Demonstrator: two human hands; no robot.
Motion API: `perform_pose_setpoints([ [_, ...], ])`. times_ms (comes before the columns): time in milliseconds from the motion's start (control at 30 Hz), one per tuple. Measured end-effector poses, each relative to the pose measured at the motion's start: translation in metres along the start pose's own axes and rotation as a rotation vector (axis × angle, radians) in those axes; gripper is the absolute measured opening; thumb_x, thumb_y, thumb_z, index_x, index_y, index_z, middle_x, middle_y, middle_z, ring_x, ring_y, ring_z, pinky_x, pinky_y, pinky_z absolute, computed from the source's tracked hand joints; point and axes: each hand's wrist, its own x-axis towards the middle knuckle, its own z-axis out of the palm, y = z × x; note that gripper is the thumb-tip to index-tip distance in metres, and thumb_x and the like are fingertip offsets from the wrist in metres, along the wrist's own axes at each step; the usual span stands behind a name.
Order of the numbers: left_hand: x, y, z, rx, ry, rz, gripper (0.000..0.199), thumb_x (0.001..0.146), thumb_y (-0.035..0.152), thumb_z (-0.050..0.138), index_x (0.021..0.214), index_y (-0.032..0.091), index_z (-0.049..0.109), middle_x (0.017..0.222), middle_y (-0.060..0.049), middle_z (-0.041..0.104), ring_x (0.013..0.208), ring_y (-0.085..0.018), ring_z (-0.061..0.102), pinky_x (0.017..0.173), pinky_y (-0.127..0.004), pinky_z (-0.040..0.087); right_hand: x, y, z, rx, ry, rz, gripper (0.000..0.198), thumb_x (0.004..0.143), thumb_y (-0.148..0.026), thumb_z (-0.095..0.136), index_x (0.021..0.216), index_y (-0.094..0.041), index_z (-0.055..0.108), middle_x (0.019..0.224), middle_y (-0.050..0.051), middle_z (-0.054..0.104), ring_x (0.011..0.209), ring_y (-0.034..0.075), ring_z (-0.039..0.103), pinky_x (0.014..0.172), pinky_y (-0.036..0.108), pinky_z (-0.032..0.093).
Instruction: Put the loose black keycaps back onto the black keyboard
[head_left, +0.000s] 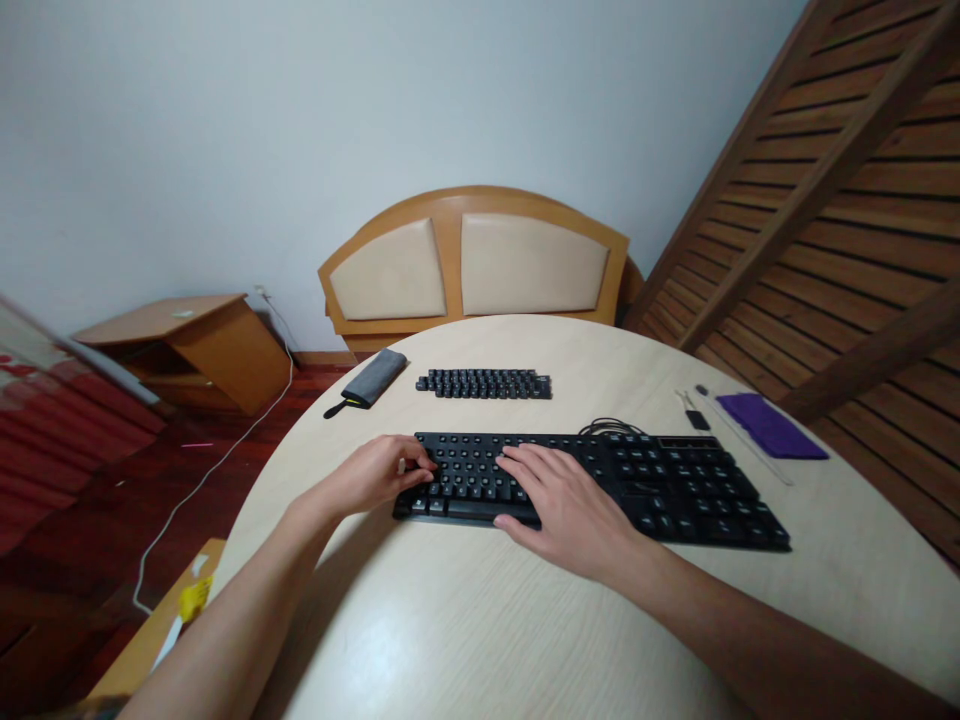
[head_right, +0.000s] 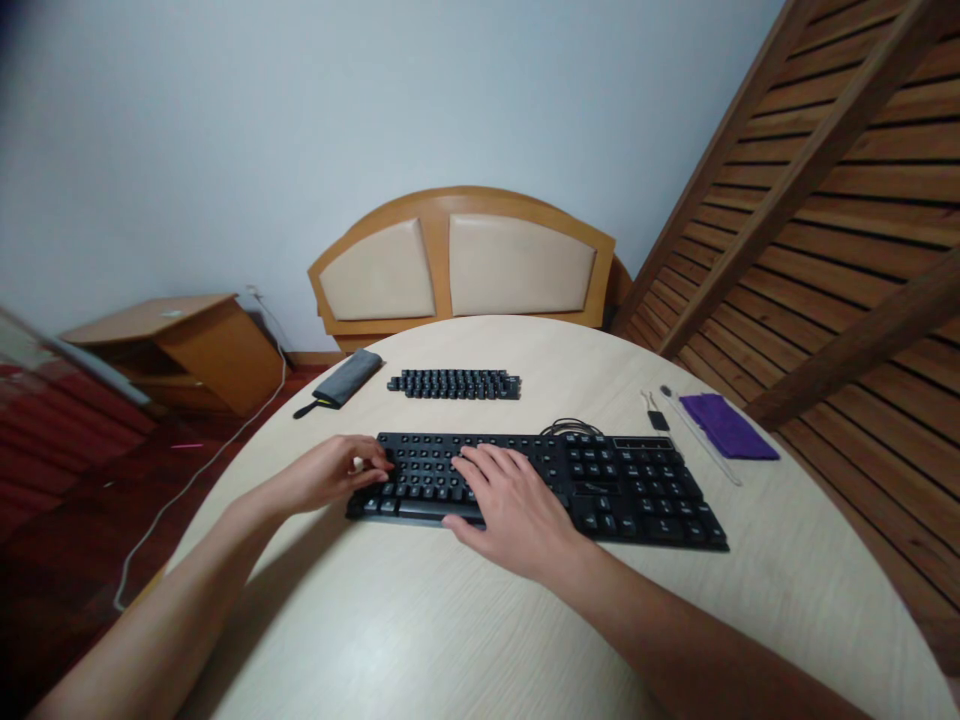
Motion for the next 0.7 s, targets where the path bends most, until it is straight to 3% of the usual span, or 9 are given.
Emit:
perform_pose_setpoints([
  [167, 0.001, 0.003, 0.002, 0.088, 0.007, 0.036, 0.017, 0.09, 0.029, 0.061, 0.088, 0.02, 0.074, 0.092, -0.006, 0.072, 0.082, -0.019, 0.065, 0.076, -0.031, 0.049, 0.0, 0.001, 0.001, 0.014, 0.014, -0.002, 0.058, 0.09, -0.046, 0.06, 0.137, -0.013, 0.055, 0.141, 0.014, 0.057, 0.13, 0.031, 0.048, 0.109, 0.051, 0.039],
  [467, 0.002, 0.001, -0.002, -0.087, -0.004, 0.024, 0.022, 0.091, 0.035, 0.057, 0.09, 0.019, 0.073, 0.086, -0.004, 0.07, 0.071, -0.016, 0.061, 0.066, -0.027, 0.047, -0.001, 0.002, 0.002, 0.017, 0.024, -0.008, 0.057, 0.09, -0.047, 0.059, 0.137, -0.015, 0.055, 0.142, 0.014, 0.056, 0.131, 0.031, 0.048, 0.109, 0.051, 0.039],
  [567, 0.009, -0.001, 0.0, -0.086, 0.076, 0.008, 0.028, 0.094, 0.039, 0.054, 0.089, 0.018, 0.072, 0.083, -0.004, 0.07, 0.07, -0.016, 0.06, 0.064, -0.027, 0.046, -0.001, 0.002, 0.002, 0.03, 0.038, -0.008, 0.056, 0.09, -0.047, 0.059, 0.137, -0.017, 0.055, 0.142, 0.013, 0.057, 0.13, 0.031, 0.049, 0.109, 0.052, 0.039],
  [700, 0.03, -0.013, 0.003, -0.004, 0.248, -0.02, 0.032, 0.096, 0.042, 0.049, 0.098, 0.018, 0.07, 0.097, -0.007, 0.069, 0.079, -0.018, 0.063, 0.068, -0.029, 0.048, -0.001, 0.001, 0.002, 0.037, 0.043, -0.006, 0.054, 0.089, -0.046, 0.06, 0.135, -0.018, 0.056, 0.141, 0.013, 0.057, 0.13, 0.031, 0.049, 0.109, 0.052, 0.039],
])
